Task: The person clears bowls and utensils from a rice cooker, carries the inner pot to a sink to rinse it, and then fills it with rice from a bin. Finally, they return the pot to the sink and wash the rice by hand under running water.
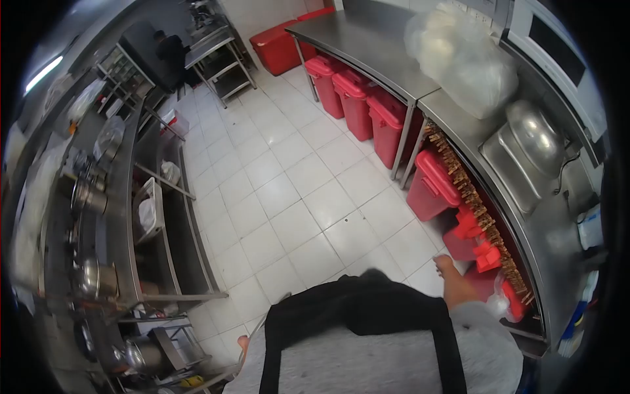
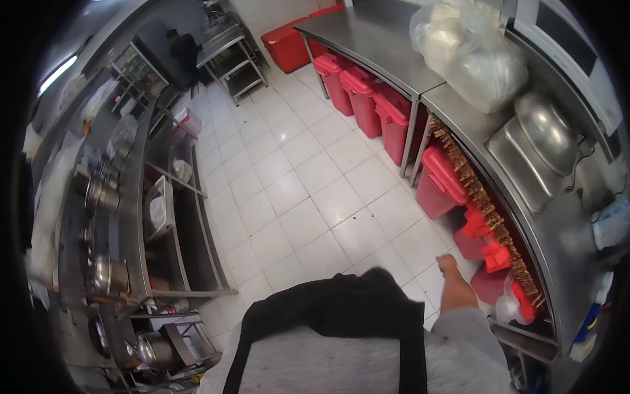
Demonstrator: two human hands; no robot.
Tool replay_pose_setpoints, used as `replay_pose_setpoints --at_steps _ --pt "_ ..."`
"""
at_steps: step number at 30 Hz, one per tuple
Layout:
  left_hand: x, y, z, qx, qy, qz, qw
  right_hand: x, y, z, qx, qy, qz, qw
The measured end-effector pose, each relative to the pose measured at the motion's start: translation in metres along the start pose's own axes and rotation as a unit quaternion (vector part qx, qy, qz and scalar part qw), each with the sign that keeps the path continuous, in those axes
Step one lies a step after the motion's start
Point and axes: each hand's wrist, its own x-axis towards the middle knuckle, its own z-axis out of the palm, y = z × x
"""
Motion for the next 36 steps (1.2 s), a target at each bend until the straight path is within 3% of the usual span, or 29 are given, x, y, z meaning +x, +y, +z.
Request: replay_pose_setpoints --at_steps 2,3,5,6,7,8,9,10,11,12,15,16,18,20,21,23,25,28,31,33,36 --pt "0.014 0.009 0.045 0.117 -0.013 0.048 0.992 -0.025 0.03 0.007 0.138 0.028 0.134 0.981" --pt "0.021 0.012 0.066 0.233 -0.029 0.104 0.966 -0.022 0.054 0.015 0.135 -0.011 0.164 0.977" --pt "0.033 0.02 0.109 0.498 -0.062 0.267 0.823 -0.039 0.065 0.028 0.167 -0.16 0.243 0.942" --pt "0.037 0.021 0.131 0.583 -0.072 0.338 0.735 -0.027 0.063 0.042 0.095 -0.186 0.204 0.956" --pt "0.04 0.026 0.153 0.601 -0.102 0.348 0.712 -0.004 0.062 0.059 0.022 -0.21 0.162 0.964" --pt "0.039 0.029 0.184 0.417 -0.061 0.214 0.881 0.023 0.052 0.071 -0.051 -0.234 0.117 0.964" --pt "0.033 0.033 0.22 0.199 -0.014 0.064 0.978 0.051 0.021 0.078 -0.023 -0.202 0.166 0.965" --pt "0.029 0.035 0.253 -0.038 0.036 -0.089 0.995 0.081 -0.027 0.082 0.002 -0.168 0.215 0.962" --pt "0.041 0.041 0.273 0.171 -0.04 0.003 0.984 0.102 -0.09 0.076 0.082 -0.139 0.196 0.967" --pt "0.029 0.047 0.305 0.194 -0.048 0.031 0.979 0.158 -0.127 0.082 0.182 -0.142 0.183 0.956" --pt "-0.02 0.078 0.416 0.144 -0.013 0.04 0.989 0.285 -0.288 0.057 0.491 -0.157 0.127 0.848" --pt "-0.039 0.09 0.461 0.11 0.013 0.042 0.993 0.319 -0.339 0.042 0.544 -0.155 0.04 0.824" --pt "-0.053 0.116 0.535 0.006 0.09 0.04 0.995 0.386 -0.45 0.002 0.69 -0.095 0.055 0.715" --pt "-0.04 0.14 0.573 0.031 0.087 0.05 0.994 0.434 -0.527 -0.044 0.784 -0.024 0.019 0.62" --pt "-0.054 0.149 0.597 0.032 0.099 0.066 0.992 0.454 -0.546 -0.065 0.832 -0.009 0.022 0.554" --pt "-0.059 0.167 0.627 0.041 0.09 0.09 0.991 0.49 -0.556 -0.088 0.834 0.078 0.054 0.543" --pt "-0.05 0.185 0.646 0.032 0.052 0.091 0.994 0.541 -0.532 -0.077 0.858 0.098 0.028 0.503" --pt "-0.034 0.199 0.671 0.034 0.023 0.082 0.996 0.511 -0.548 -0.081 0.887 0.164 0.055 0.427" --pt "-0.019 0.21 0.693 0.072 -0.002 0.066 0.995 0.516 -0.541 -0.062 0.92 0.126 0.007 0.37" --pt "-0.002 0.214 0.708 0.097 -0.035 0.05 0.993 0.51 -0.54 -0.051 0.917 0.099 -0.057 0.382" --pt "0.019 0.206 0.749 0.122 0.004 0.045 0.991 0.527 -0.513 -0.039 0.916 0.033 -0.129 0.379"
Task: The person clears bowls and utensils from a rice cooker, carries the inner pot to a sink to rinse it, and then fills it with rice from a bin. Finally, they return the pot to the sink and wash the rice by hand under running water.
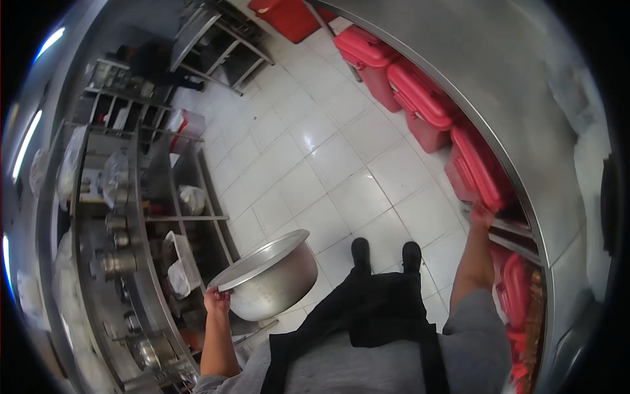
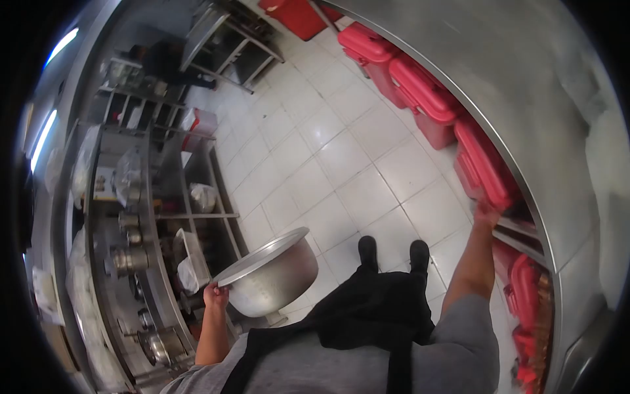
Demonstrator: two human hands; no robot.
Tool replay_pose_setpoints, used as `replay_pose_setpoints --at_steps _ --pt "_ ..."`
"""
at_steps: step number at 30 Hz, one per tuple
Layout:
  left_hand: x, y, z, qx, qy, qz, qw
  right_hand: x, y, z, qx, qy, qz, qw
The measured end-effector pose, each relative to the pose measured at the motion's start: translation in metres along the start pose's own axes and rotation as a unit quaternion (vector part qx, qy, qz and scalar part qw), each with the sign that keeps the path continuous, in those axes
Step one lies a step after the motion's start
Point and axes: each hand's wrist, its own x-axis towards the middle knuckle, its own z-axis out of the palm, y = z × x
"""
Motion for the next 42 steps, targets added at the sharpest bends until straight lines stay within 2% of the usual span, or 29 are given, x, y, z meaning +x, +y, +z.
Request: replay_pose_setpoints --at_steps 1,2,4,5,6,7,8,9,12,14,17,20,23,25,27,29,30,32,34,36,38,40,42 --pt "0.008 0.001 0.013 0.014 0.001 -0.003 1.0 0.025 0.006 -0.041 0.001 -0.026 0.009 1.0" --pt "0.022 0.002 0.019 0.023 -0.032 -0.001 0.999 0.02 0.006 -0.054 0.001 -0.021 0.004 1.0" --pt "0.022 0.001 0.054 0.049 0.003 0.0 0.999 0.0 0.02 -0.059 0.001 0.013 -0.017 1.0" --pt "0.021 0.001 0.072 0.06 0.02 0.003 0.998 -0.007 0.024 -0.073 -0.004 -0.019 -0.013 1.0" --pt "0.033 0.005 0.077 0.078 0.014 0.01 0.997 -0.061 0.041 -0.022 0.003 0.1 -0.05 0.994" --pt "0.048 0.013 0.079 0.08 -0.028 0.006 0.996 -0.079 0.049 -0.019 -0.008 0.141 -0.08 0.987" --pt "0.071 0.021 0.078 0.078 -0.069 0.001 0.995 -0.095 0.058 -0.023 0.006 0.123 -0.087 0.989" --pt "0.081 0.026 0.082 0.075 -0.109 -0.005 0.991 -0.104 0.067 -0.034 -0.012 0.124 -0.077 0.989" --pt "0.093 0.034 0.106 0.09 -0.105 -0.004 0.99 -0.149 0.1 -0.043 -0.044 0.122 -0.039 0.991" --pt "0.087 0.04 0.111 0.088 -0.104 -0.009 0.991 -0.192 0.124 -0.028 -0.029 0.173 0.011 0.984" --pt "0.093 0.057 0.112 0.075 -0.126 -0.02 0.989 -0.236 0.153 -0.037 -0.057 0.205 0.032 0.977" --pt "0.123 0.072 0.1 0.087 -0.157 -0.027 0.983 -0.277 0.168 -0.04 -0.09 0.274 0.002 0.957" --pt "0.098 0.071 0.113 0.058 -0.186 -0.041 0.98 -0.289 0.191 -0.095 -0.108 0.283 -0.012 0.953" --pt "0.096 0.065 0.122 0.07 -0.201 -0.049 0.976 -0.339 0.221 -0.025 -0.099 0.376 0.041 0.921" --pt "0.112 0.059 0.129 0.085 -0.218 -0.048 0.971 -0.35 0.263 -0.009 -0.06 0.329 -0.005 0.943" --pt "0.126 0.061 0.134 0.082 -0.214 -0.06 0.972 -0.331 0.28 -0.053 -0.177 0.355 0.04 0.917" --pt "0.122 0.061 0.137 0.095 -0.221 -0.057 0.969 -0.325 0.287 -0.076 -0.267 0.313 0.039 0.911" --pt "0.114 0.056 0.132 0.125 -0.227 -0.053 0.964 -0.335 0.287 -0.12 -0.442 0.229 0.038 0.866" --pt "0.125 0.059 0.125 0.134 -0.219 -0.051 0.965 -0.355 0.271 -0.135 -0.568 0.348 0.038 0.745" --pt "0.122 0.059 0.127 0.132 -0.205 -0.047 0.969 -0.365 0.247 -0.136 -0.668 0.45 0.032 0.593" --pt "0.125 0.064 0.118 0.139 -0.196 -0.039 0.97 -0.357 0.231 -0.126 -0.613 0.498 0.013 0.614" --pt "0.121 0.064 0.121 0.152 -0.18 -0.033 0.971 -0.349 0.204 -0.1 -0.394 0.481 -0.021 0.783" --pt "0.124 0.065 0.121 0.149 -0.174 -0.037 0.973 -0.344 0.177 -0.08 -0.147 0.429 -0.049 0.89"
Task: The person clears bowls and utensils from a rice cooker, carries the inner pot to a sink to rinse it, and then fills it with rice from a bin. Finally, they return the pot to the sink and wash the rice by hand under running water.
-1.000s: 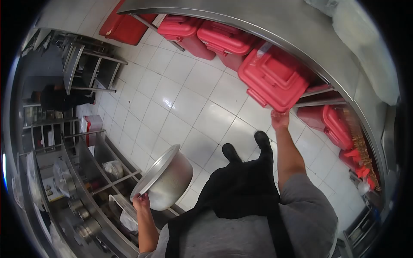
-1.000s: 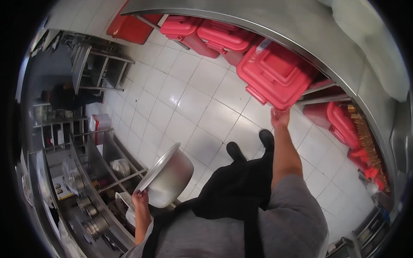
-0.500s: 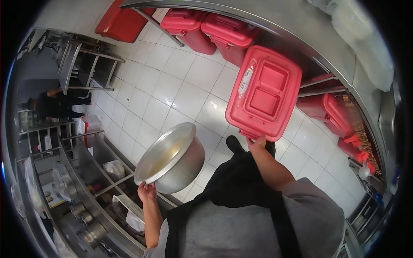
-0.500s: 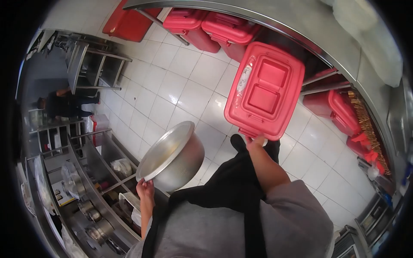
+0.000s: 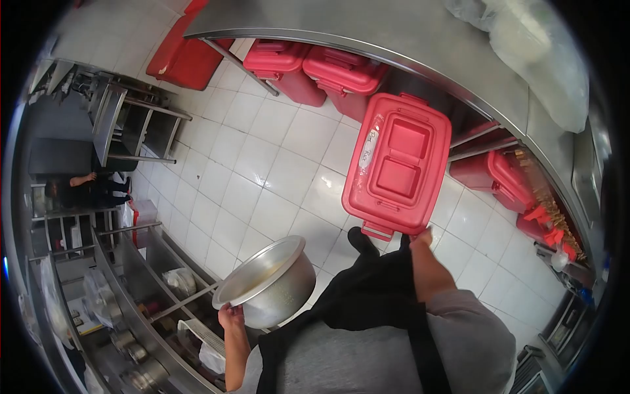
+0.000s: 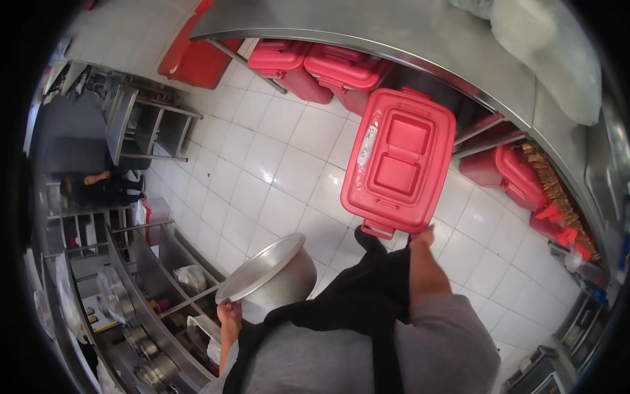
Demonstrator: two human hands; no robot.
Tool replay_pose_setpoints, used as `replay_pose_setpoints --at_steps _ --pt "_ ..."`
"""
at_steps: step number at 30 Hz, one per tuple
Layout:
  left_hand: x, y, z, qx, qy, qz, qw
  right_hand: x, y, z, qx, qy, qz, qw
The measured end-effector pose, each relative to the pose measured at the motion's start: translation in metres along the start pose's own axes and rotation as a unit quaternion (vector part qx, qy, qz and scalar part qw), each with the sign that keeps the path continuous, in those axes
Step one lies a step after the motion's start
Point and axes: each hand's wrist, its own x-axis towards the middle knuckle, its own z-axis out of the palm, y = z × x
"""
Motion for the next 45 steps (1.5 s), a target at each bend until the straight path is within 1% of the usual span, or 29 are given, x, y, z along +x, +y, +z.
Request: replay_pose_setpoints --at_steps 1,2,3,4,6,8,10,11,12,15,17,18,20,22,23,24,25,26,27,29,30,33,35,37,39,41,43,44,45 --pt "0.004 0.001 -0.004 -0.011 -0.002 -0.006 1.0 0.006 -0.015 0.004 0.052 -0.107 0.027 0.993" --pt "-0.004 0.0 0.002 -0.014 0.033 -0.004 0.999 0.016 -0.023 0.014 0.021 -0.099 0.016 0.995" --pt "-0.007 0.0 0.002 -0.008 0.044 -0.002 0.999 0.016 -0.028 0.023 -0.009 -0.091 0.003 0.996" --pt "-0.009 -0.002 0.005 -0.004 0.052 -0.002 0.999 0.013 -0.032 0.022 -0.003 -0.118 0.005 0.993" --pt "-0.011 -0.004 0.009 -0.002 0.056 -0.002 0.998 -0.033 -0.044 0.022 0.009 -0.172 0.011 0.985" --pt "-0.01 0.002 0.005 -0.004 0.05 -0.001 0.999 -0.038 -0.054 0.015 -0.049 -0.179 -0.023 0.982" --pt "-0.008 0.009 0.007 -0.02 0.071 0.01 0.997 -0.046 -0.064 0.015 -0.082 -0.235 -0.042 0.968" --pt "-0.009 0.012 0.007 -0.028 0.081 0.015 0.996 -0.063 -0.078 0.02 -0.089 -0.287 -0.046 0.953" --pt "-0.009 0.015 0.008 -0.024 0.076 0.02 0.997 -0.08 -0.094 0.026 -0.095 -0.339 -0.05 0.935" --pt "-0.012 0.022 0.016 -0.019 0.046 0.03 0.998 -0.118 -0.146 0.051 -0.118 -0.435 -0.022 0.892" --pt "-0.01 0.025 0.023 -0.012 0.018 0.031 0.999 -0.164 -0.177 0.08 -0.121 -0.423 -0.049 0.896" --pt "-0.002 0.025 0.022 -0.023 0.012 0.026 0.999 -0.178 -0.182 0.085 -0.122 -0.415 -0.062 0.899" --pt "0.014 0.026 0.019 -0.045 0.003 0.013 0.999 -0.171 -0.161 0.072 -0.066 -0.44 -0.065 0.893" --pt "0.025 0.022 0.015 -0.029 -0.014 0.006 0.999 -0.152 -0.136 0.054 -0.035 -0.451 -0.078 0.889" --pt "0.028 0.015 0.018 -0.025 -0.022 0.002 0.999 -0.147 -0.123 0.042 -0.029 -0.46 -0.098 0.882" --pt "0.018 0.011 0.021 -0.01 -0.019 0.012 1.0 -0.157 -0.115 0.034 -0.001 -0.488 -0.097 0.868" --pt "0.016 0.008 0.023 -0.026 -0.018 0.005 0.999 -0.147 -0.108 0.027 0.01 -0.481 -0.061 0.875" --pt "0.017 0.006 0.024 -0.01 0.0 0.017 1.0 -0.137 -0.105 0.027 0.01 -0.494 -0.021 0.869" --pt "0.016 0.001 0.028 0.006 0.018 0.028 0.999 -0.121 -0.099 0.038 0.006 -0.493 -0.031 0.869" --pt "0.012 -0.01 0.036 0.011 0.014 0.005 1.0 -0.092 -0.084 0.067 -0.004 -0.492 -0.048 0.869" --pt "0.009 -0.013 0.038 0.017 0.016 -0.002 1.0 -0.109 -0.085 0.091 -0.028 -0.453 -0.071 0.888" --pt "0.0 -0.025 0.032 0.031 0.018 0.028 0.999 -0.082 -0.062 0.16 -0.035 -0.475 -0.052 0.878" --pt "-0.01 -0.029 0.025 0.021 0.022 0.013 0.999 -0.077 -0.047 0.214 -0.033 -0.486 -0.084 0.869" --pt "-0.029 -0.034 0.024 0.011 0.034 0.007 0.999 -0.068 -0.048 0.272 -0.083 -0.506 -0.098 0.853" --pt "-0.061 -0.039 0.029 0.003 0.058 0.008 0.998 -0.089 -0.062 0.329 -0.077 -0.539 -0.092 0.834" --pt "-0.076 -0.046 0.022 -0.006 0.079 0.002 0.997 -0.077 -0.067 0.386 -0.108 -0.531 -0.126 0.831" --pt "-0.1 -0.053 0.025 0.014 0.097 -0.002 0.995 -0.062 -0.063 0.45 -0.06 -0.513 -0.109 0.849" --pt "-0.104 -0.055 0.022 0.007 0.111 0.007 0.994 -0.027 -0.065 0.492 -0.042 -0.554 -0.11 0.824" --pt "-0.107 -0.058 0.017 0.001 0.126 0.015 0.992 -0.019 -0.064 0.512 -0.04 -0.541 -0.094 0.835"
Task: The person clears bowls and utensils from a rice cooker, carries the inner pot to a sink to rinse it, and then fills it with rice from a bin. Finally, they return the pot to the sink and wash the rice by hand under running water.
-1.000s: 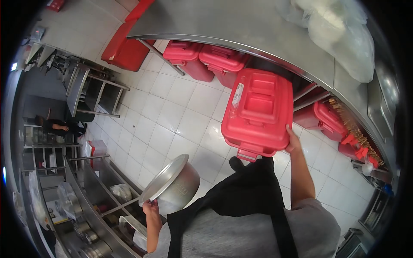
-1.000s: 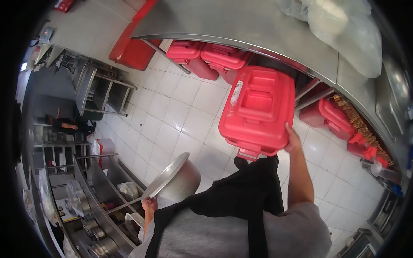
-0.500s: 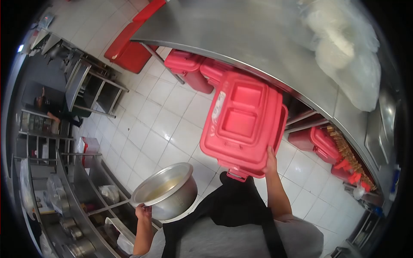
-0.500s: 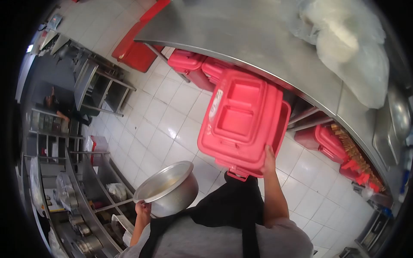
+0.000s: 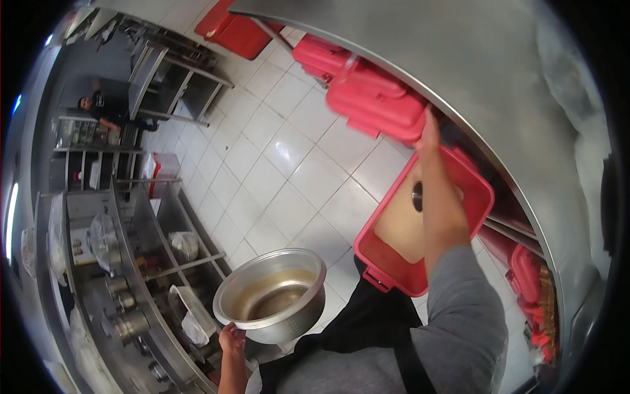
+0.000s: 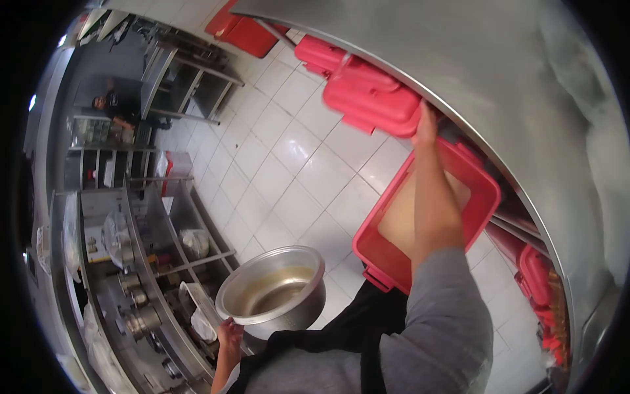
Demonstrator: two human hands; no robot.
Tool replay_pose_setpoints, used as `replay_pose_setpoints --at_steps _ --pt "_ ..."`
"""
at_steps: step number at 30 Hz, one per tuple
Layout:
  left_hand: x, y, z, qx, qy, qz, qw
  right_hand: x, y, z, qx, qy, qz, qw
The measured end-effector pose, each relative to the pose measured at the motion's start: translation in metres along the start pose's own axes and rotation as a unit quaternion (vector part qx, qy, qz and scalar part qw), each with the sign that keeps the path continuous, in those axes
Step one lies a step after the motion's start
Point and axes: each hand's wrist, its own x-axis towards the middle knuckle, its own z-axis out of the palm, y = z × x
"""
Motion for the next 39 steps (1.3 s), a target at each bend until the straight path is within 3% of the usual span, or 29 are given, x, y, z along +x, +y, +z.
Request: replay_pose_setpoints --at_steps 1,3,4,7,9,11,13,14,15,16,17,19,20,21,22,24,27,30,31,34,36,39 --pt "-0.003 -0.003 -0.006 -0.006 0.014 0.007 1.0 0.021 0.003 0.002 0.01 0.016 0.014 1.0" --pt "-0.012 -0.007 -0.013 -0.017 0.019 0.005 1.0 0.047 0.005 0.011 -0.045 0.135 0.004 0.99" --pt "-0.021 -0.006 -0.012 -0.024 0.009 -0.005 1.0 0.088 0.011 -0.009 -0.101 0.174 -0.049 0.978" --pt "-0.036 -0.004 -0.014 -0.039 0.006 -0.016 0.999 0.098 -0.01 -0.004 -0.141 0.208 -0.034 0.967" --pt "-0.026 -0.005 -0.032 -0.109 -0.155 -0.065 0.98 0.102 -0.023 -0.007 -0.194 0.209 -0.028 0.958" --pt "0.017 -0.006 -0.084 -0.23 -0.458 -0.151 0.845 0.101 -0.033 -0.011 -0.268 0.208 -0.022 0.94" --pt "-0.046 0.008 -0.025 -0.145 -0.164 -0.021 0.975 0.094 -0.036 -0.014 -0.441 0.212 0.004 0.872" --pt "-0.084 0.017 0.011 -0.063 -0.009 0.015 0.998 0.086 -0.037 -0.014 -0.564 0.212 0.03 0.798" --pt "-0.101 0.023 0.024 -0.077 -0.038 0.02 0.996 0.07 -0.037 -0.009 -0.673 0.207 0.06 0.707" --pt "-0.115 0.028 0.032 -0.078 -0.075 0.042 0.993 0.04 -0.031 -0.003 -0.72 0.19 0.041 0.667" --pt "-0.135 0.035 0.043 -0.063 -0.115 0.063 0.989 0.006 -0.024 0.0 -0.712 0.159 -0.019 0.684" --pt "-0.175 0.052 0.066 -0.033 -0.182 0.107 0.977 -0.096 0.016 0.016 -0.489 -0.027 -0.251 0.835" --pt "-0.194 0.061 0.076 -0.018 -0.206 0.131 0.97 -0.113 0.062 -0.028 -0.528 -0.057 -0.039 0.847" --pt "-0.214 0.07 0.085 -0.018 -0.242 0.136 0.961 -0.137 0.097 -0.056 -0.47 -0.167 0.23 0.835" --pt "-0.235 0.076 0.092 -0.013 -0.266 0.15 0.952 -0.194 0.068 -0.007 -0.463 -0.132 0.446 0.754" --pt "-0.245 0.085 0.078 -0.021 -0.295 0.14 0.945 -0.247 0.06 0.006 -0.338 -0.223 0.564 0.72" --pt "-0.231 0.076 0.06 -0.031 -0.35 0.137 0.926 -0.274 0.042 0.018 -0.07 -0.257 0.501 0.824" --pt "-0.179 0.043 0.047 -0.012 -0.362 0.137 0.922 -0.305 -0.004 0.034 -0.227 -0.22 0.297 0.901" --pt "-0.154 0.027 0.042 0.008 -0.357 0.113 0.927 -0.315 -0.027 0.042 -0.218 -0.171 0.299 0.913" --pt "-0.074 -0.024 0.049 0.033 -0.342 0.012 0.939 -0.339 -0.048 0.024 -0.284 -0.235 0.151 0.917" --pt "-0.027 -0.06 0.076 -0.033 -0.293 -0.074 0.953 -0.36 -0.052 0.008 -0.302 -0.234 0.114 0.917" --pt "-0.033 -0.087 0.121 -0.02 -0.156 -0.095 0.983 -0.387 -0.055 -0.018 -0.299 -0.2 0.117 0.926"
